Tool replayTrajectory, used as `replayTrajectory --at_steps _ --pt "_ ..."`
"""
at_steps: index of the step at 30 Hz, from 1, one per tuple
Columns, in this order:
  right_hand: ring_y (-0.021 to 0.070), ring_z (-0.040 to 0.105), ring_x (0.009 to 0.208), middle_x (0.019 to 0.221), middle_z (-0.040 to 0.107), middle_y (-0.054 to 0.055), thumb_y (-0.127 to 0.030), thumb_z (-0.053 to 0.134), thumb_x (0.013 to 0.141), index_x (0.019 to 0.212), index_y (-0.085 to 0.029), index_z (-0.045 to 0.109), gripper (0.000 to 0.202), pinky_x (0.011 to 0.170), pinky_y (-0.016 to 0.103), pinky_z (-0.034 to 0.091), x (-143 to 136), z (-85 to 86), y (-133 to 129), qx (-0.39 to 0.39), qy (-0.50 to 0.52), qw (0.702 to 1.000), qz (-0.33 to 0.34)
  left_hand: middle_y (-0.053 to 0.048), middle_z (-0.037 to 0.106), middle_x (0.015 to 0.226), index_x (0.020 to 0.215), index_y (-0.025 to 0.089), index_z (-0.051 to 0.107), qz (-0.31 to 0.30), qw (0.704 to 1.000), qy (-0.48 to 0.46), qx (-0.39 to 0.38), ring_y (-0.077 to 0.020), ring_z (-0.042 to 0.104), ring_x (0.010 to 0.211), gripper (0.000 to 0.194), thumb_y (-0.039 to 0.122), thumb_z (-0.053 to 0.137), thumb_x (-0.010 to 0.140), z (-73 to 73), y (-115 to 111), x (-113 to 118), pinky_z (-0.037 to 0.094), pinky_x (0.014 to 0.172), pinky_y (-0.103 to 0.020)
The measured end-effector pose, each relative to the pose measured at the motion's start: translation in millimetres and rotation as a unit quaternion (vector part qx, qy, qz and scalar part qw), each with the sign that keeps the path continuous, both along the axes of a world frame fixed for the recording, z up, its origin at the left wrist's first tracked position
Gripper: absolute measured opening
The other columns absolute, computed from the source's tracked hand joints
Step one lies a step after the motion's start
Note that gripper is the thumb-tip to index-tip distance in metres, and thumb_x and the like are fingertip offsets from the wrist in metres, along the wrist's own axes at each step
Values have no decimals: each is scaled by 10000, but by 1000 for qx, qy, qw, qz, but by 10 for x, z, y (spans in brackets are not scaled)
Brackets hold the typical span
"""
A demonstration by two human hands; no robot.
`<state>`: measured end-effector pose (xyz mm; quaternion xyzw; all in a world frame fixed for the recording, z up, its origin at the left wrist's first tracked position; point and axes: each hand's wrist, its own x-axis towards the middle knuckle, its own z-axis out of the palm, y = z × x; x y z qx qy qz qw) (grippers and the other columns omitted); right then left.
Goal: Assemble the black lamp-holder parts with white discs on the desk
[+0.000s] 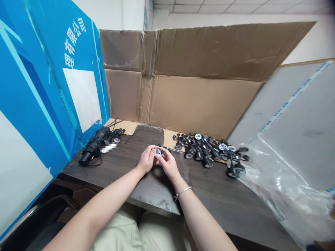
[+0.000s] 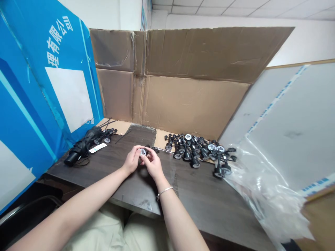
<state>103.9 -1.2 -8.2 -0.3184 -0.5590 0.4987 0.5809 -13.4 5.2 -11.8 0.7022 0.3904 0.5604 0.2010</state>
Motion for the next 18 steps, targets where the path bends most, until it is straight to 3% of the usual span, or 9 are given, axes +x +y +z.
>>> replayTrajectory --at_steps 6,13,18 --pt "110 535 513 647 590 -28 -339 684 617 943 -205 519 389 535 260 469 46 10 14 -16 19 1000 2 -71 588 1041 1050 171 535 -15 1000 12 17 -162 540 973 287 258 327 872 8 4 -4 422 873 -302" --pt "110 514 517 638 561 -36 -365 692 594 902 -210 510 390 510 260 473 40 35 1 -26 9 1000 -7 -77 579 1060 1084 173 537 -32 999 25 16 -171 530 988 332 275 300 876 29 -15 -20 412 889 -326" --pt "103 485 497 644 544 -32 -402 693 576 857 -209 501 392 472 256 459 38 23 17 -23 0 999 -41 -82 564 1087 1132 173 508 -49 998 26 1 -185 535 963 386 377 312 869 41 -40 -13 428 870 -331"
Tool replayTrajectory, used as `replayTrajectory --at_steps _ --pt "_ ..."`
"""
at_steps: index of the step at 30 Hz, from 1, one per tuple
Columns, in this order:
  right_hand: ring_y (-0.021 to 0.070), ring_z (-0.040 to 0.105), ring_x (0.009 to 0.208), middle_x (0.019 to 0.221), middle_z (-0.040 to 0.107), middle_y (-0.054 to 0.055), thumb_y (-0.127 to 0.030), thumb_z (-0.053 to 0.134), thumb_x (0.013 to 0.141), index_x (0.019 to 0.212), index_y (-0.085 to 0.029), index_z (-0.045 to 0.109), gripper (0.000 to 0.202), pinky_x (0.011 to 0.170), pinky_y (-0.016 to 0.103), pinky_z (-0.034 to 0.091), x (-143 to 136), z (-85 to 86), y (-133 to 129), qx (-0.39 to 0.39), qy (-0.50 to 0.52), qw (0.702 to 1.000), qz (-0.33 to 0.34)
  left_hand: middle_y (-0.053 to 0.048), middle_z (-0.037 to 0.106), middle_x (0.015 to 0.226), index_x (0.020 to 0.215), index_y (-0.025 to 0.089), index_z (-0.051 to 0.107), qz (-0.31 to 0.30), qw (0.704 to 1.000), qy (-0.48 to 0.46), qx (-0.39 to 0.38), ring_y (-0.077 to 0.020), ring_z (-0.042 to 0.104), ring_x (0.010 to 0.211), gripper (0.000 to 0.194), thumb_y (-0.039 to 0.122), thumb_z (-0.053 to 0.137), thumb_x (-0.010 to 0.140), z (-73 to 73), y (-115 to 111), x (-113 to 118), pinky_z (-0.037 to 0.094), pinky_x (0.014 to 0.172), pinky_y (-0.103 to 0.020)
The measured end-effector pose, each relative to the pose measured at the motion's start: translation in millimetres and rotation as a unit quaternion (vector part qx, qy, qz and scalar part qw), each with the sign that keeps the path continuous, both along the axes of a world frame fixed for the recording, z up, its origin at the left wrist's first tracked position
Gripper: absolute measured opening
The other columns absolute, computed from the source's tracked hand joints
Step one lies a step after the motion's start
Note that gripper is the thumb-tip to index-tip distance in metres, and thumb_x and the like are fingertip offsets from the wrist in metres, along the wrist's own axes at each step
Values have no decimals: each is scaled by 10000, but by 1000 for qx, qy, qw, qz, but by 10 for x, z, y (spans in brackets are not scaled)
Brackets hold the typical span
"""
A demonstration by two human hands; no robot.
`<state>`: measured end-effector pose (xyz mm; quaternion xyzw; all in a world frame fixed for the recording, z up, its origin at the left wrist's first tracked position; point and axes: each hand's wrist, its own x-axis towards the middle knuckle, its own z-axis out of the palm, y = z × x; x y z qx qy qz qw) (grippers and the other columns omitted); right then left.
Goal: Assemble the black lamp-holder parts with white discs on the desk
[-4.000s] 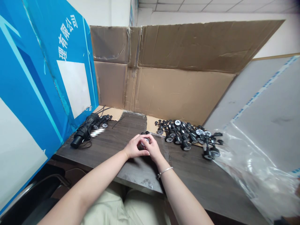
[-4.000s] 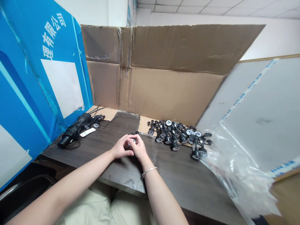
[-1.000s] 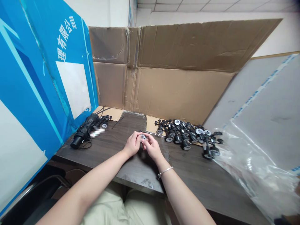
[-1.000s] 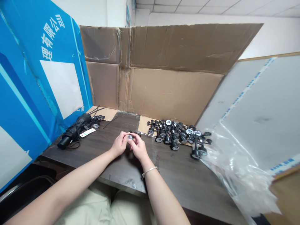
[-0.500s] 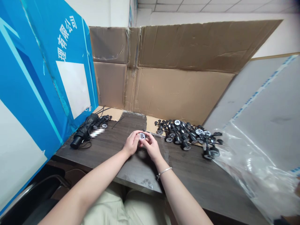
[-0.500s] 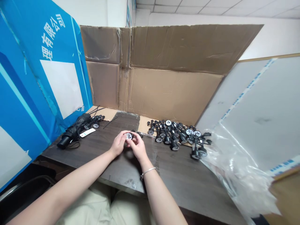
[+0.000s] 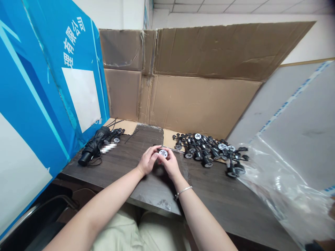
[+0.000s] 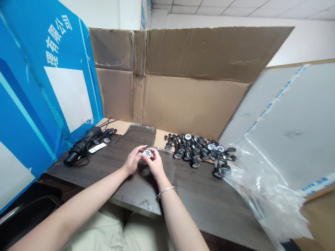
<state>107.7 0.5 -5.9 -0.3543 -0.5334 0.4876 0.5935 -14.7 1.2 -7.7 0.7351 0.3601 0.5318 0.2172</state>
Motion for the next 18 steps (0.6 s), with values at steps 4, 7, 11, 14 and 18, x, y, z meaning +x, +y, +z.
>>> replayTrajectory --at_steps 4,7,11,14,18 --pt "94 460 481 627 514 -43 -408 697 568 827 -206 495 386 444 240 427 4 -12 12 -3 -11 1000 -17 -88 565 1075 1132 171 513 -22 1000 8 12 -193 542 940 439 452 314 861 12 -23 7 431 861 -332" --pt "90 443 464 592 497 -54 -426 686 580 814 -207 489 377 439 234 400 8 -15 12 -6 -11 1000 -11 -88 563 1066 1136 178 514 -27 1000 11 13 -193 542 925 462 486 313 856 16 -26 7 430 855 -335" --pt "88 418 431 538 483 -63 -489 656 596 807 -204 481 396 427 230 362 12 -10 6 -6 -6 1000 -1 -91 561 996 1134 165 516 -38 999 14 17 -184 540 836 546 567 315 824 0 -15 4 447 797 -333" --pt "91 418 434 537 492 -57 -533 639 592 783 -203 478 413 428 231 352 16 6 1 -6 -10 1000 -5 -81 541 938 1153 167 501 -58 998 20 14 -158 518 712 664 669 337 750 -19 -9 1 466 686 -303" --pt "97 428 462 539 497 -49 -545 621 606 767 -204 490 399 444 230 349 23 22 -9 -3 -14 1000 -25 -59 510 883 1174 186 487 -69 997 40 10 -124 454 613 711 706 363 706 -19 -18 -2 454 618 -279"
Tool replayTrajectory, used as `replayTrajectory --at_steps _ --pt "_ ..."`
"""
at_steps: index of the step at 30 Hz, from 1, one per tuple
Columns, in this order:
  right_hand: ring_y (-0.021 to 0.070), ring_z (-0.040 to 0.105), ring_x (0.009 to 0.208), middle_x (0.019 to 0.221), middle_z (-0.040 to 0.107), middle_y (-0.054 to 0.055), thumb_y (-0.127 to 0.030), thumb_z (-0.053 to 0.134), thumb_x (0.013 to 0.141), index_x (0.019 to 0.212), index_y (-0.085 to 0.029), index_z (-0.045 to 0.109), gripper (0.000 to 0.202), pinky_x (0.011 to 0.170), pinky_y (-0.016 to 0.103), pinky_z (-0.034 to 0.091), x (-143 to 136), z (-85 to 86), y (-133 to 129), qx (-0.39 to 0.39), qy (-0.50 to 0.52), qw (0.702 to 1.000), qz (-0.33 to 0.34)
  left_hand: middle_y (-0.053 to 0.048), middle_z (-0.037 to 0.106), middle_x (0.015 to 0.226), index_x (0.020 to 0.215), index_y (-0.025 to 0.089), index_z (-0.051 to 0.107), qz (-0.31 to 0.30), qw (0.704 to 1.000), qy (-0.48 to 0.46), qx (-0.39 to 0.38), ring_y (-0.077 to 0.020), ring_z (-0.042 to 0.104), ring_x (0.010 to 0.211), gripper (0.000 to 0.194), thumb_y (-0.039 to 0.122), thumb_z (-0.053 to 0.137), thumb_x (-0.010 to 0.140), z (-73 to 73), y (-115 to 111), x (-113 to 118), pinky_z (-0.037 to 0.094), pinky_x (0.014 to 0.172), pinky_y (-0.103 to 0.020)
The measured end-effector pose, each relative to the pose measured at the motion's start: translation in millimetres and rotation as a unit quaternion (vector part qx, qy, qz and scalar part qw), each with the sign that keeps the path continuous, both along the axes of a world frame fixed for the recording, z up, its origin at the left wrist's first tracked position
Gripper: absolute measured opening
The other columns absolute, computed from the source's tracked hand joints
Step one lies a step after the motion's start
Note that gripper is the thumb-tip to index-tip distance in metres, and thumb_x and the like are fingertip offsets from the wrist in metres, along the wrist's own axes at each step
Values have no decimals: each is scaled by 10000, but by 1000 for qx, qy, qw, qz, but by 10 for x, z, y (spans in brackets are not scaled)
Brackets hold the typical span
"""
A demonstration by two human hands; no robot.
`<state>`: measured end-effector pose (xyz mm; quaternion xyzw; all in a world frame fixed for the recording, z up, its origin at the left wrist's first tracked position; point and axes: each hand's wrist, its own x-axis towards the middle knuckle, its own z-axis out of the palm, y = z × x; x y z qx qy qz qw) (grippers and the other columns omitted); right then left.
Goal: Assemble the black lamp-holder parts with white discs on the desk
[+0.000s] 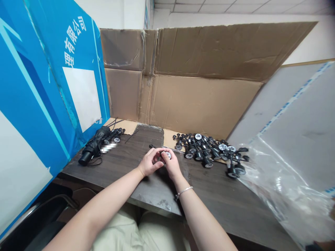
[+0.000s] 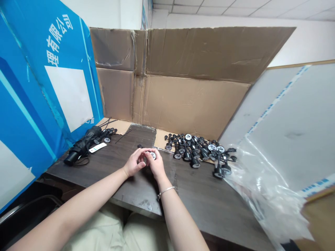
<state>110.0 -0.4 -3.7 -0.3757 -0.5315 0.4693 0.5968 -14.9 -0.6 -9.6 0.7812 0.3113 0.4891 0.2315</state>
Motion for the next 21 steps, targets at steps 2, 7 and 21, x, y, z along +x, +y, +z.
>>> replayTrajectory --at_steps 2,7,21 --pt "99 428 473 542 499 -46 -533 615 621 762 -202 504 377 452 230 349 3 1 -6 7 -7 1000 -4 -55 504 862 1174 185 487 -3 1000 4 6 -125 443 610 698 696 367 714 11 -9 0 448 615 -278" --pt "108 456 523 605 528 -34 -491 639 615 760 -199 514 349 490 238 370 9 -8 -2 29 -18 999 -2 -56 510 878 1173 202 488 -1 1000 13 3 -131 446 626 651 666 383 730 34 -25 0 446 635 -287" --pt "103 453 519 614 530 -32 -495 655 596 774 -192 513 379 502 238 374 7 -32 23 -1 5 1000 -4 -47 515 914 1185 211 456 19 999 34 -4 -115 437 612 563 499 558 712 16 -22 8 453 642 -281"
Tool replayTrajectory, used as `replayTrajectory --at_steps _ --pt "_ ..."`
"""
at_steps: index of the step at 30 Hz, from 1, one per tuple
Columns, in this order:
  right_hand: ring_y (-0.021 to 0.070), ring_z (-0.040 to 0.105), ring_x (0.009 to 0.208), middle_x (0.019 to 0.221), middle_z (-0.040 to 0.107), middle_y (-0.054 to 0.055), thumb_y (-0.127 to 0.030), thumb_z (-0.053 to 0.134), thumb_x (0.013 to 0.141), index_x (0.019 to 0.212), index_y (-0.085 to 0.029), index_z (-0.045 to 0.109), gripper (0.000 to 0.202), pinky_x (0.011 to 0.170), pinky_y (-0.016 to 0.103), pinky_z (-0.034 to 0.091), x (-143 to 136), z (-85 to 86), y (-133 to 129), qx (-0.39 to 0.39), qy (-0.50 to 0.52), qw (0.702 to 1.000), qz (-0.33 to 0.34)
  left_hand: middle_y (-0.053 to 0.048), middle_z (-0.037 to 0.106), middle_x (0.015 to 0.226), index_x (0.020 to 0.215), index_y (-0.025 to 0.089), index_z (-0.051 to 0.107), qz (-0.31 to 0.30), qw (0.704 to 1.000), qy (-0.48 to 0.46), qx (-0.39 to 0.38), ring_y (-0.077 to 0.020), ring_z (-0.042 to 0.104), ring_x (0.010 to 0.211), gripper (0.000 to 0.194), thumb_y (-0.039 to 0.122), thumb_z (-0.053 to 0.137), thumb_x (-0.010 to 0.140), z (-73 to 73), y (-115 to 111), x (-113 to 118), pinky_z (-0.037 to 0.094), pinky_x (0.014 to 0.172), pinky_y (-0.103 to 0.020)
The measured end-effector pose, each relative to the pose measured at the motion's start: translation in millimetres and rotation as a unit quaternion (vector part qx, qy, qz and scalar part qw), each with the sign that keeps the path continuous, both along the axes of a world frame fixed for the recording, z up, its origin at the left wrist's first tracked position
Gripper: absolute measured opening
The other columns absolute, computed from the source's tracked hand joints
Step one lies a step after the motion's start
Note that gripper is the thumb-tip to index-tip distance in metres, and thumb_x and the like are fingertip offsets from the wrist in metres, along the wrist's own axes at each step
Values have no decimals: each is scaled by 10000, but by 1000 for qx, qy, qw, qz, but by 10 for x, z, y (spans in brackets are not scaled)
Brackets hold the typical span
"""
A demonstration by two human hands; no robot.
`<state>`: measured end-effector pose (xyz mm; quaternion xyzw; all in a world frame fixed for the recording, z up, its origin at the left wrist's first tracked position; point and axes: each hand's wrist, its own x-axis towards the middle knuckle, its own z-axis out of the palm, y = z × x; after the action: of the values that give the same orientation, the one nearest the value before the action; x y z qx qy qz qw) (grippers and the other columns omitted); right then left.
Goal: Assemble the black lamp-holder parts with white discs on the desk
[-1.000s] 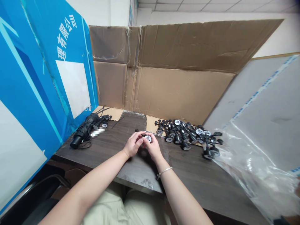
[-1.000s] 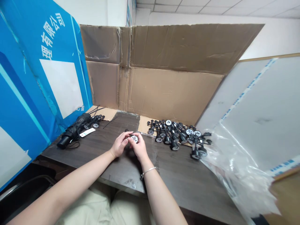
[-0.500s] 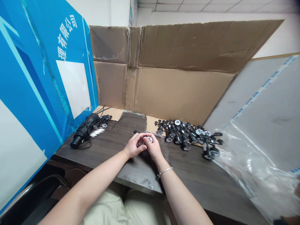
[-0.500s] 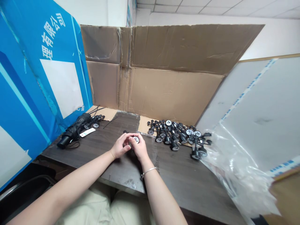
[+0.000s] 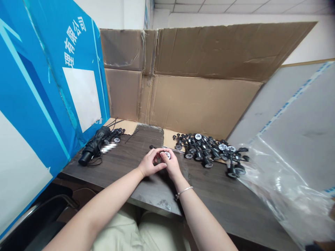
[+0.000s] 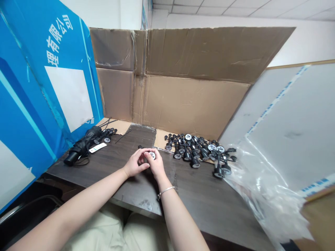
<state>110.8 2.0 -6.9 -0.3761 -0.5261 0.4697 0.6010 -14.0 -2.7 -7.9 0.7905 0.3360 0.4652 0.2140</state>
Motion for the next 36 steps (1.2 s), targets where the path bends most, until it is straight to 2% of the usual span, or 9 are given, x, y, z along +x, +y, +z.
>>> replayTrajectory --at_steps 6,12,16,20,26,32,36 --pt "137 512 655 756 582 7 -445 594 667 836 -189 583 307 607 263 429 16 -32 28 3 27 999 17 -46 540 951 1174 212 443 43 999 -12 -17 -110 479 617 539 360 622 687 0 5 18 466 610 -264" --pt "145 535 668 792 597 -2 -310 626 608 891 -209 592 302 607 265 450 20 -42 16 -48 91 992 66 -74 550 1049 1143 191 455 56 997 -46 -20 -169 544 821 466 295 595 711 14 8 24 473 726 -302" --pt "137 525 579 752 600 0 -315 613 609 898 -205 588 310 542 273 450 12 -13 -2 -63 94 990 81 -78 551 1042 1126 171 473 40 995 -81 -38 -169 555 845 367 295 493 782 10 21 23 467 777 -319" --pt "110 497 484 689 589 -19 -315 627 621 907 -202 587 310 516 271 441 9 -5 -3 -45 89 990 100 -76 562 1040 1099 164 493 41 994 -95 -37 -171 553 891 312 292 424 823 -1 34 14 448 832 -321" --pt "106 500 479 666 591 -20 -308 653 616 912 -191 592 324 511 267 443 7 -6 -9 -26 80 992 92 -64 577 1032 1073 169 510 55 994 -93 -33 -172 553 908 280 252 411 825 -12 51 11 444 844 -318" --pt "94 487 474 679 607 -17 -307 644 630 897 -186 596 298 493 255 436 6 9 -5 4 50 997 65 -61 574 1021 1071 172 507 54 992 -101 -49 -152 569 845 276 257 393 835 2 50 28 476 775 -284" --pt "96 483 472 618 583 -30 -298 631 638 884 -185 598 272 484 252 435 14 16 -3 15 31 998 56 -60 576 1008 1073 176 503 56 993 -94 -44 -148 574 829 274 260 388 839 4 42 34 478 767 -281"
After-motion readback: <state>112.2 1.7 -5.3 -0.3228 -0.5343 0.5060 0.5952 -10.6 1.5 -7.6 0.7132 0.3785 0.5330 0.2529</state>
